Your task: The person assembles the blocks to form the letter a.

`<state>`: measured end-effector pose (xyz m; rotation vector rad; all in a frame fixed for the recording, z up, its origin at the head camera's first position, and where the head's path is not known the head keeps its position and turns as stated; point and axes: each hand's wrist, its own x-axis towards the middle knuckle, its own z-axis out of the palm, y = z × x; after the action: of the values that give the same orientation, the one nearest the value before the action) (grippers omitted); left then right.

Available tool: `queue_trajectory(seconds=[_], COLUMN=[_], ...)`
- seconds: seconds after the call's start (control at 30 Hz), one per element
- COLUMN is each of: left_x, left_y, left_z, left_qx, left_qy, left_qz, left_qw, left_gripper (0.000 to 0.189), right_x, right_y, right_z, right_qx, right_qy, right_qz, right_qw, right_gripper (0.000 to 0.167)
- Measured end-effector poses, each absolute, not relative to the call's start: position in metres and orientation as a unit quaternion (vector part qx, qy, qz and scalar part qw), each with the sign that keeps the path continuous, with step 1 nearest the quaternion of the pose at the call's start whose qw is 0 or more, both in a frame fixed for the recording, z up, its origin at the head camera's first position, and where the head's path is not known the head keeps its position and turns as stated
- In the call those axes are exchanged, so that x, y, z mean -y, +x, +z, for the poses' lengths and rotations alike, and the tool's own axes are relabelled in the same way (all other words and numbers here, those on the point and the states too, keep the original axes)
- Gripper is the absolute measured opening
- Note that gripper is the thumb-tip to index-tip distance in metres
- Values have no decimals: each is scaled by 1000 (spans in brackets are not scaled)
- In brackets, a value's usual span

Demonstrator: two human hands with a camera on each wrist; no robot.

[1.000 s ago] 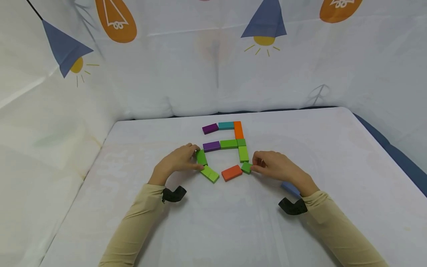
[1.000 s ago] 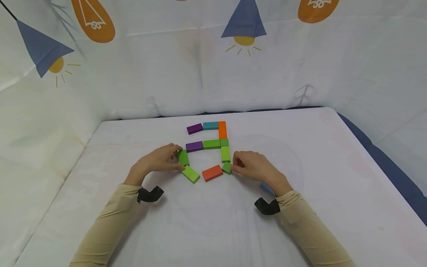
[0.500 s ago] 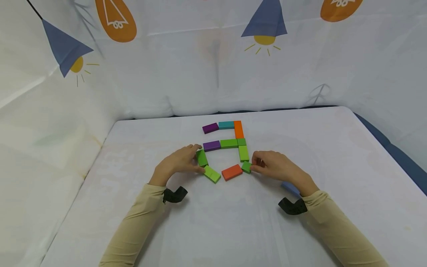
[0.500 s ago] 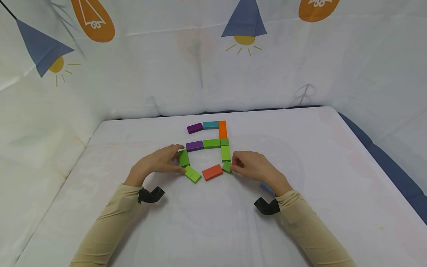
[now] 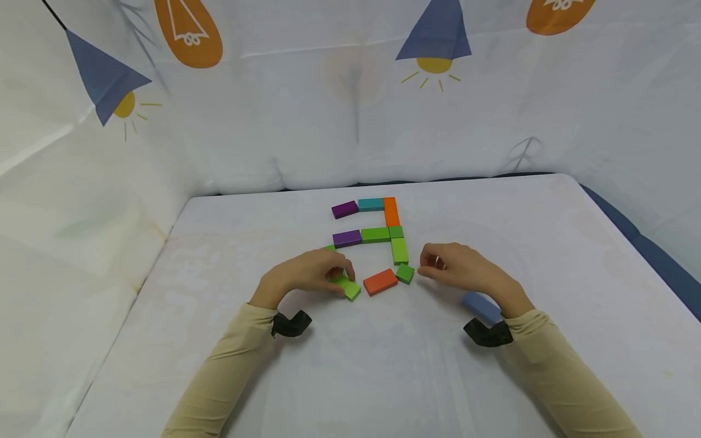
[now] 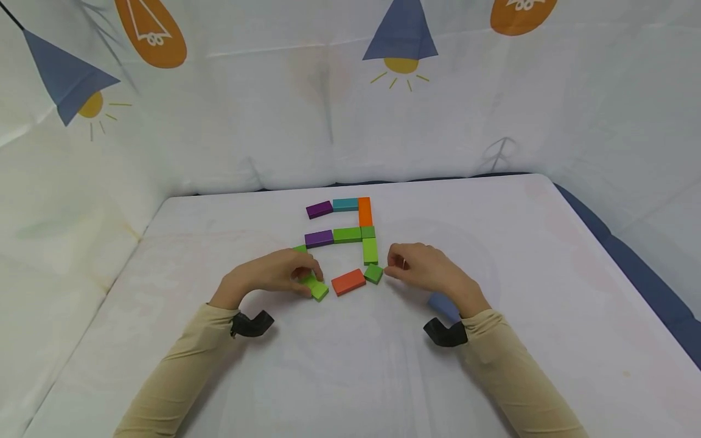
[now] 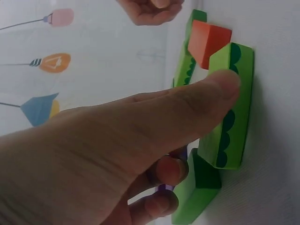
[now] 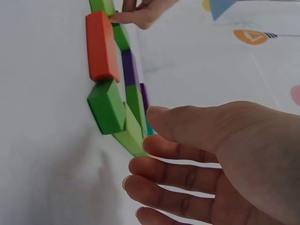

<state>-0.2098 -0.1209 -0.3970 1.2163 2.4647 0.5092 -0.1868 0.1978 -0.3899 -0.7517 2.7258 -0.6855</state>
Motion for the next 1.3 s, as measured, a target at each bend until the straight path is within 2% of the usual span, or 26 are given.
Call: queue_trajectory(seconds=[0.4, 0.63, 0.87, 1.3], left_x=[116, 115, 115, 116], left_y=[-211, -212, -213, -214], left_z=[-405, -407, -407, -408], left_qx=[-866, -864, -865, -859], left_qy=[436, 435, 426, 434], left_qz=[180, 189, 192, 201], left_qw=[166, 171, 182, 182], left_gripper=[23, 23, 23, 23], right_x=[-200, -181, -168, -163], right_y=[-187, -181, -175, -175], right_z=[-390, -396, -402, -407], right_qx=[-929, -905, -897, -898], right_qy=[-258, -332, -350, -357], right_qz=[-240, -231, -225, -215], right_qw=[113, 132, 149, 139], right_gripper=[12, 42, 55, 43])
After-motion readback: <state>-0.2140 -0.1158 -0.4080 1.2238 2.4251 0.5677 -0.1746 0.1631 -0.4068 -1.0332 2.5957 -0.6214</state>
